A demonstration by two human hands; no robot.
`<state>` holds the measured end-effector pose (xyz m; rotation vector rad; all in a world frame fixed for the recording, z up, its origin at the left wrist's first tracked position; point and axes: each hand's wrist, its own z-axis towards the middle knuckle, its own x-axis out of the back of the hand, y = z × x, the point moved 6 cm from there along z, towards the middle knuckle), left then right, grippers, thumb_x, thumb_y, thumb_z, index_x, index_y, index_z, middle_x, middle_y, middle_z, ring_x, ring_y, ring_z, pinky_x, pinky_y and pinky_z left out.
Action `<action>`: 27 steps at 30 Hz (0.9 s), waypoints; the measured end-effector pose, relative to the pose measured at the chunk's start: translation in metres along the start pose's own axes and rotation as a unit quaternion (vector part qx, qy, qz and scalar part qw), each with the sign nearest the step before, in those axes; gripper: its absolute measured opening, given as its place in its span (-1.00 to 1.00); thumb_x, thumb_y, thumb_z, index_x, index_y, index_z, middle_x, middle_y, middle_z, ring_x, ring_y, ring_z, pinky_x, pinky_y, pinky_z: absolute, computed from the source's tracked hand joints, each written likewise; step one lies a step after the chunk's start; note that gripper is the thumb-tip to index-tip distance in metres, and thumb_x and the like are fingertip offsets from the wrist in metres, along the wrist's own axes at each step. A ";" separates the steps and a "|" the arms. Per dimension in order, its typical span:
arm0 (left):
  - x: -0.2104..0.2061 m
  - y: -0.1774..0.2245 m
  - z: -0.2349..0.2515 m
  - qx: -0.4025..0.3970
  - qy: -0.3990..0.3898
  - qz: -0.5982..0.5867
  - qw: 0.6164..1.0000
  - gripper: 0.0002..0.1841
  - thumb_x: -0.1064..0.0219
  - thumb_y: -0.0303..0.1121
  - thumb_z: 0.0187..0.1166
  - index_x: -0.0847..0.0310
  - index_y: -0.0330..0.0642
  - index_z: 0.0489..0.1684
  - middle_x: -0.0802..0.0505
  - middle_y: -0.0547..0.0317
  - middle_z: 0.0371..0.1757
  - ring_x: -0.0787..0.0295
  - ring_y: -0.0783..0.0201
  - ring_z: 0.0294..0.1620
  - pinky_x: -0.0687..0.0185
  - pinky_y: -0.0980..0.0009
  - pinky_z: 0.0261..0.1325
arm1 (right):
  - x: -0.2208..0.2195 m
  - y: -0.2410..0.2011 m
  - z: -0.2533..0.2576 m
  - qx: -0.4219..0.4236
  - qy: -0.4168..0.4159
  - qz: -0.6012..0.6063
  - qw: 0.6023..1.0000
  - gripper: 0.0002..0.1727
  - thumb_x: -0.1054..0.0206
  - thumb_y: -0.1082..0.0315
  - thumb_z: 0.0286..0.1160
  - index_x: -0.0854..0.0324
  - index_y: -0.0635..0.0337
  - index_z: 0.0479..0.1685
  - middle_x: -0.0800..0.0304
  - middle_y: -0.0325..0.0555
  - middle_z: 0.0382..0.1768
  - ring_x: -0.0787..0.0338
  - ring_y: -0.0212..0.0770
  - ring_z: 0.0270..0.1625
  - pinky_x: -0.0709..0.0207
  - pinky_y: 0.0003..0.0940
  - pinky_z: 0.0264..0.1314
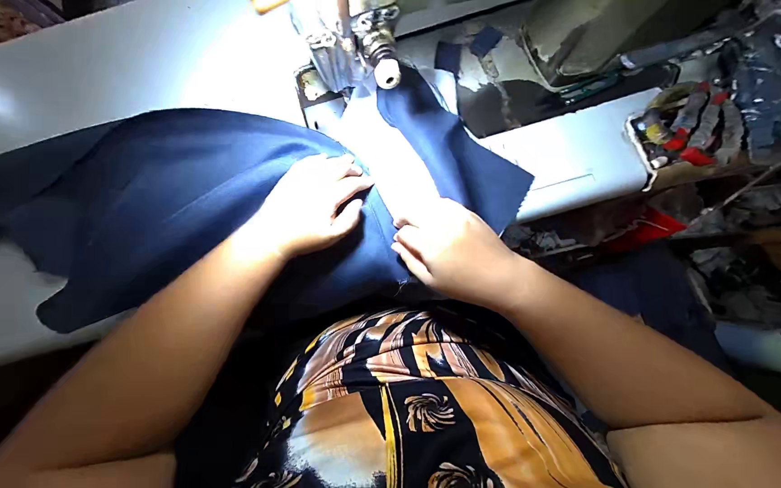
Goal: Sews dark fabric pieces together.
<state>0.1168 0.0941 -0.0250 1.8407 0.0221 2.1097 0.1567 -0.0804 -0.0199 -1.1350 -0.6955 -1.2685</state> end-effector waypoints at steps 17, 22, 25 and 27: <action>-0.028 0.019 -0.004 0.168 0.017 -0.045 0.985 -0.39 -0.04 0.35 0.63 -0.69 0.17 0.35 -0.30 -0.09 0.85 0.02 -0.17 0.91 0.24 -0.40 0.78 | -0.013 0.068 0.083 -0.063 -0.092 -0.026 0.993 -0.54 0.05 0.14 0.80 -0.66 0.08 0.39 -0.75 0.09 0.33 -0.72 0.16 0.43 -0.59 0.21 0.31; -0.020 -0.022 0.021 0.176 0.008 -0.029 0.984 -0.32 -0.01 0.42 0.58 -0.61 0.22 0.45 -0.25 -0.09 0.87 0.09 -0.14 0.93 0.29 -0.39 0.78 | -0.012 0.102 0.124 -0.113 -0.133 0.004 0.985 -0.54 0.03 0.03 0.79 -0.66 0.11 0.26 -0.74 0.04 0.32 -0.66 0.10 0.50 -0.47 0.23 0.45; -0.017 -0.043 0.031 0.176 0.008 -0.025 0.984 -0.29 -0.01 0.43 0.57 -0.58 0.19 0.48 -0.28 -0.08 0.86 0.10 -0.14 0.93 0.32 -0.42 0.77 | -0.017 0.121 0.142 -0.140 -0.159 0.014 0.977 -0.56 -0.08 0.11 0.70 -0.67 0.04 0.39 -0.72 0.09 0.39 -0.60 0.10 0.56 -0.37 0.17 0.58; -0.015 -0.051 0.035 0.175 0.011 -0.019 0.984 -0.30 -0.01 0.44 0.56 -0.58 0.19 0.46 -0.30 -0.01 0.85 0.12 -0.14 0.94 0.31 -0.45 0.76 | -0.021 0.128 0.150 -0.139 -0.172 0.002 0.975 -0.50 -0.05 0.14 0.65 -0.61 0.05 0.48 -0.64 0.15 0.48 -0.51 0.13 0.64 -0.29 0.19 0.62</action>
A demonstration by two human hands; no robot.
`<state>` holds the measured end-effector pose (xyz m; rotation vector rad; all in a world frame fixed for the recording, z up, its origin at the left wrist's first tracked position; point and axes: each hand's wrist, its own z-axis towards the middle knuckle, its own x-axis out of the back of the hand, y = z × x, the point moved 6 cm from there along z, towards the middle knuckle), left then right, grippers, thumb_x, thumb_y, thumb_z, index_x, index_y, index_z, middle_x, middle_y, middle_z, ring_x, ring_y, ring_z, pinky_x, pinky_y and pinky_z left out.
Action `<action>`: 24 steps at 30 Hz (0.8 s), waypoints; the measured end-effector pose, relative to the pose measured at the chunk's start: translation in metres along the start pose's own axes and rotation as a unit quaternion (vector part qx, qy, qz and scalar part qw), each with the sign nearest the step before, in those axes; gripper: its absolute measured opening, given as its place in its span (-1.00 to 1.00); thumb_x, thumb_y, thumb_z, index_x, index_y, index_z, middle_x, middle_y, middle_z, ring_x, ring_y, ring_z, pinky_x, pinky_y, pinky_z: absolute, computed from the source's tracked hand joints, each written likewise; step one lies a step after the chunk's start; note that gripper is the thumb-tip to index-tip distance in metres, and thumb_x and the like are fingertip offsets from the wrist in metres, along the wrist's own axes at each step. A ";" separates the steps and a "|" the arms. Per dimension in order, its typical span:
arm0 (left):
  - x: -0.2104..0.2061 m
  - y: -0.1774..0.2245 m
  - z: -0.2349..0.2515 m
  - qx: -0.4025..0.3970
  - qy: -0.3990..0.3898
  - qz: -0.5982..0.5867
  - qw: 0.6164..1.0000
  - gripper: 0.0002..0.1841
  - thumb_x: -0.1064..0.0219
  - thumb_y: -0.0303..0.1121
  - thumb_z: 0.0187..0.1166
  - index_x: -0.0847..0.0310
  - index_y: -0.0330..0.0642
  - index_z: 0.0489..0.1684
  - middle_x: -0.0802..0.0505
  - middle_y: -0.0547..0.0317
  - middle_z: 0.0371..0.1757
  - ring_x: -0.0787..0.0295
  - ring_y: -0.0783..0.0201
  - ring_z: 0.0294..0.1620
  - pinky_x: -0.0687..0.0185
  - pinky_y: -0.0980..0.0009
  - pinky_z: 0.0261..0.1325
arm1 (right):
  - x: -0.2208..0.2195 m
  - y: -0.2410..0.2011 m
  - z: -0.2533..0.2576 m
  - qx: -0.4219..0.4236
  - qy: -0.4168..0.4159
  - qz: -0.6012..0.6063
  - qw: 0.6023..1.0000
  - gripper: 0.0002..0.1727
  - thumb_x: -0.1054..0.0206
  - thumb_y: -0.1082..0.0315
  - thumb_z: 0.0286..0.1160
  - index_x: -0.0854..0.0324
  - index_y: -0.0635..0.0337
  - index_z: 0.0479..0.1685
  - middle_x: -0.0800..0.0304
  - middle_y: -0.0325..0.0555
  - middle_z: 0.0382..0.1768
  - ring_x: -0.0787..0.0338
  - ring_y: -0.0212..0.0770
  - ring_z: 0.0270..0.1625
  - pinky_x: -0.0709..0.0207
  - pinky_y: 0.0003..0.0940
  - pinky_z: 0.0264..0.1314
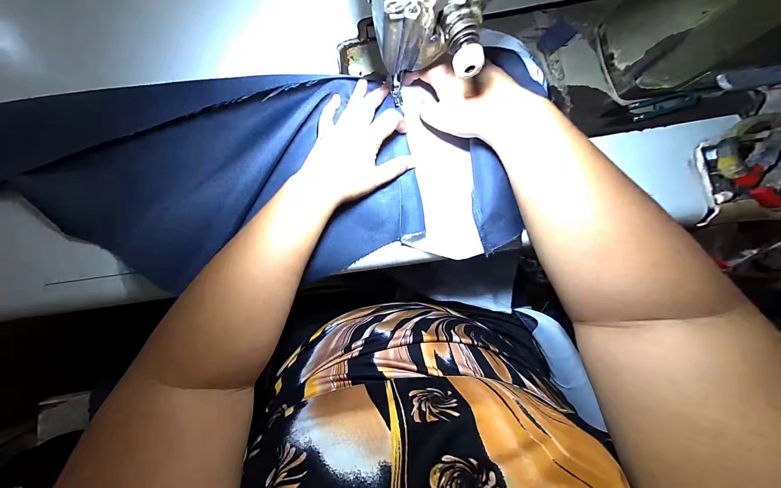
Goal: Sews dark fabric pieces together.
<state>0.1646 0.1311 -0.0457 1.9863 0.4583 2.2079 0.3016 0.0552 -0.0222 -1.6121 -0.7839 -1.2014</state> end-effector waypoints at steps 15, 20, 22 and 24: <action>-0.010 0.040 -0.063 0.017 -0.001 0.023 1.000 -0.30 0.11 0.19 0.75 -0.22 0.12 0.86 -0.30 0.18 0.88 0.07 0.00 0.94 0.28 -0.36 0.81 | -0.043 -0.057 -0.138 0.161 0.176 0.096 0.966 -0.62 -0.21 0.23 0.63 -0.84 0.21 0.18 -0.79 0.00 0.38 -0.72 0.00 0.45 -0.49 -0.09 0.57; -0.009 0.034 -0.065 -0.021 -0.006 0.024 0.999 -0.12 0.04 0.45 0.55 -0.24 0.18 0.85 -0.35 0.28 0.85 0.04 0.04 0.93 0.32 -0.37 0.80 | -0.043 -0.053 -0.147 0.173 0.206 0.122 0.955 -0.71 -0.28 0.24 0.57 -0.90 0.16 -0.05 -0.85 -0.02 0.28 -0.77 -0.06 0.36 -0.57 -0.19 0.47; -0.008 0.032 -0.063 -0.027 -0.006 0.020 0.999 -0.11 0.00 0.45 0.53 -0.27 0.17 0.84 -0.37 0.28 0.84 0.01 0.04 0.92 0.30 -0.39 0.79 | -0.044 -0.052 -0.146 0.173 0.202 0.128 0.955 -0.72 -0.29 0.23 0.57 -0.90 0.15 -0.07 -0.85 -0.04 0.28 -0.77 -0.08 0.35 -0.57 -0.20 0.46; -0.009 0.029 -0.061 -0.032 -0.005 0.019 0.999 -0.11 0.01 0.46 0.52 -0.29 0.16 0.83 -0.38 0.27 0.84 -0.01 0.04 0.92 0.29 -0.42 0.78 | -0.043 -0.050 -0.143 0.165 0.201 0.137 0.956 -0.73 -0.32 0.22 0.54 -0.90 0.14 -0.09 -0.85 -0.06 0.28 -0.77 -0.10 0.35 -0.56 -0.22 0.44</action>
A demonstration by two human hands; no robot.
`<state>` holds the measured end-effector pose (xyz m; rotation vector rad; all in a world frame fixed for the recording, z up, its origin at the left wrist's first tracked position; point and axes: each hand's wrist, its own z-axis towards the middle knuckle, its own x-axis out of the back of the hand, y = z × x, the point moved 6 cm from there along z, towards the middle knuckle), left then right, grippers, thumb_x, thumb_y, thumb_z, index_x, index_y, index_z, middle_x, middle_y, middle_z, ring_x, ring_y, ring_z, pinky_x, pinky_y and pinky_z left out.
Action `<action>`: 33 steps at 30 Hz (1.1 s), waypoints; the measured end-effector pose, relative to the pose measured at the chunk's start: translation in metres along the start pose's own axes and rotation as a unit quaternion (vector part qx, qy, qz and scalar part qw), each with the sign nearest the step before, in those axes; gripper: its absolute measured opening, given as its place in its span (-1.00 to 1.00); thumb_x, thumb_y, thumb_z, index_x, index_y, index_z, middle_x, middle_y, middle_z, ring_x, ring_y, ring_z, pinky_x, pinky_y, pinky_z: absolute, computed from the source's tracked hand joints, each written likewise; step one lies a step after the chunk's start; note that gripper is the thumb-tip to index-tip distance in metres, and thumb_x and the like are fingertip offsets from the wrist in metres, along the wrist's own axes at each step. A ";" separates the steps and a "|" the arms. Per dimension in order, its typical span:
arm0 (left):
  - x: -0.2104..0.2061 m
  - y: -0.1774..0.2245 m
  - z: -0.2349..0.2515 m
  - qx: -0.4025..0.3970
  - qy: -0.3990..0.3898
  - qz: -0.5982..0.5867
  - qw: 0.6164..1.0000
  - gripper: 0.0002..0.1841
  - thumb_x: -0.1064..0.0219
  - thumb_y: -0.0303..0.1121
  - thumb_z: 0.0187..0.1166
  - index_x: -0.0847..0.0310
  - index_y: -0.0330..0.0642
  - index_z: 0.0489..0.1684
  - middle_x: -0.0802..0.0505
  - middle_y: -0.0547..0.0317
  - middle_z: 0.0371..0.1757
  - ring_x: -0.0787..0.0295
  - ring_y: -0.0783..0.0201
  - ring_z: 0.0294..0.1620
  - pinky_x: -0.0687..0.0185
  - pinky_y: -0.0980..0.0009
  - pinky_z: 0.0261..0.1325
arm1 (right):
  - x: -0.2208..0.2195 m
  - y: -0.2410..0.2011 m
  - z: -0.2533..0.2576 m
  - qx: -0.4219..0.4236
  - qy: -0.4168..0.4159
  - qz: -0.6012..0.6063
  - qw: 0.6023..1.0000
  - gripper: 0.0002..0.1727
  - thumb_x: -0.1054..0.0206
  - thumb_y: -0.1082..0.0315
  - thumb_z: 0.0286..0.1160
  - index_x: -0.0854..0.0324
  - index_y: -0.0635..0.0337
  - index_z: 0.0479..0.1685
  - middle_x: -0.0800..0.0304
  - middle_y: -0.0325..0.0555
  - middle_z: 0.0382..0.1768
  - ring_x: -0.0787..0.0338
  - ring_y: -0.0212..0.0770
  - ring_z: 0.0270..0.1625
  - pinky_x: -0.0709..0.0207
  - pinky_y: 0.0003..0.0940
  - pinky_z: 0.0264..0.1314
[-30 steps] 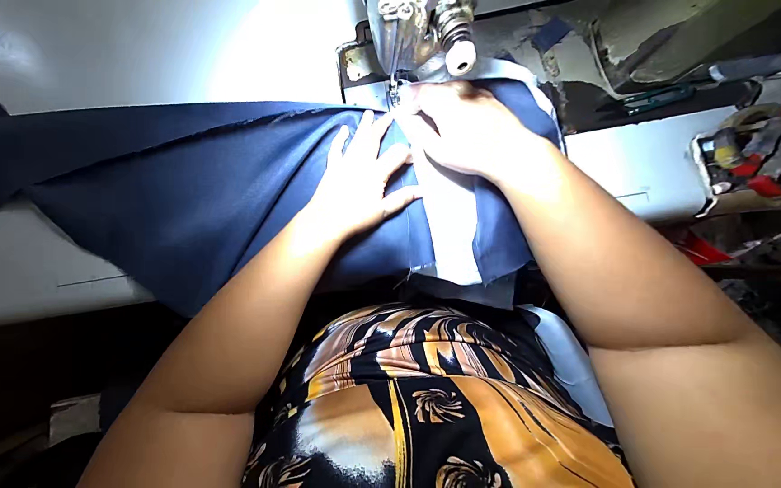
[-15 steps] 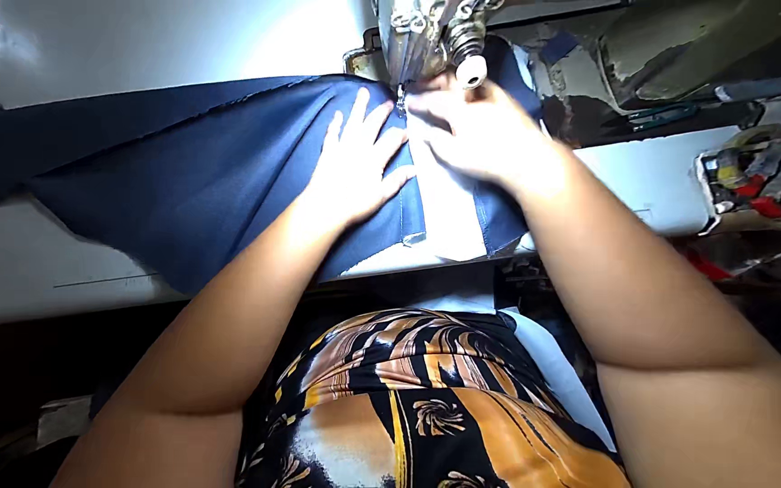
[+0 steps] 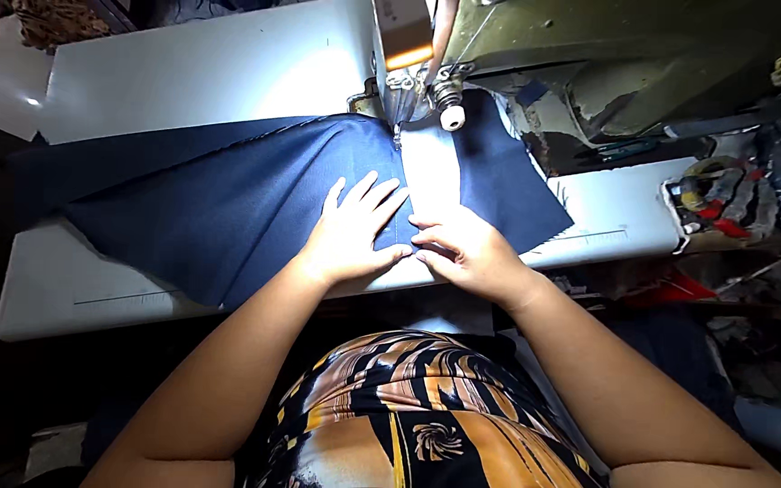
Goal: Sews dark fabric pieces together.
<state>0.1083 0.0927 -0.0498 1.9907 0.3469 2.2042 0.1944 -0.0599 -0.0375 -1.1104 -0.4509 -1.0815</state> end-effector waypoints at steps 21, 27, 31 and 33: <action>0.022 -0.070 0.076 0.015 -0.026 -0.010 0.999 -0.16 -0.05 0.50 0.43 -0.50 0.19 0.62 -0.42 0.33 0.80 0.06 0.09 0.94 0.42 -0.45 0.77 | 0.003 0.053 0.081 -0.002 -0.084 -0.034 0.996 -0.65 -0.20 0.24 0.62 -0.87 0.12 0.11 -0.77 0.01 0.30 -0.63 0.08 0.48 -0.42 0.07 0.56; 0.030 -0.099 0.109 0.049 -0.025 0.031 0.998 -0.13 -0.06 0.51 0.43 -0.44 0.16 0.66 -0.35 0.33 0.84 0.08 0.06 0.94 0.39 -0.44 0.78 | 0.012 0.054 0.079 -0.077 -0.118 -0.211 0.967 -0.57 -0.10 0.15 0.73 -0.67 -0.13 0.46 -0.66 0.12 0.46 -0.58 0.27 0.54 -0.33 0.29 0.57; 0.036 -0.103 0.117 0.080 -0.051 0.043 0.995 -0.12 -0.07 0.48 0.46 -0.33 0.15 0.72 -0.22 0.28 0.89 0.21 0.00 0.96 0.49 -0.53 0.72 | 0.105 0.025 0.043 -0.082 0.089 -0.139 0.983 -0.72 -0.23 0.33 0.66 -0.78 0.35 -0.24 -0.87 0.14 -0.25 -0.85 -0.09 -0.15 -0.68 -0.13 -0.05; 0.037 -0.100 0.114 0.051 -0.033 0.055 0.997 -0.14 -0.01 0.44 0.51 -0.27 0.15 0.77 -0.16 0.25 0.92 0.28 -0.08 0.96 0.53 -0.62 0.68 | 0.178 0.043 0.005 -0.091 0.098 -0.057 0.989 -0.55 -0.05 0.26 0.81 -0.51 0.61 0.23 -0.69 0.24 0.20 -0.69 -0.34 0.18 -0.57 -0.38 0.36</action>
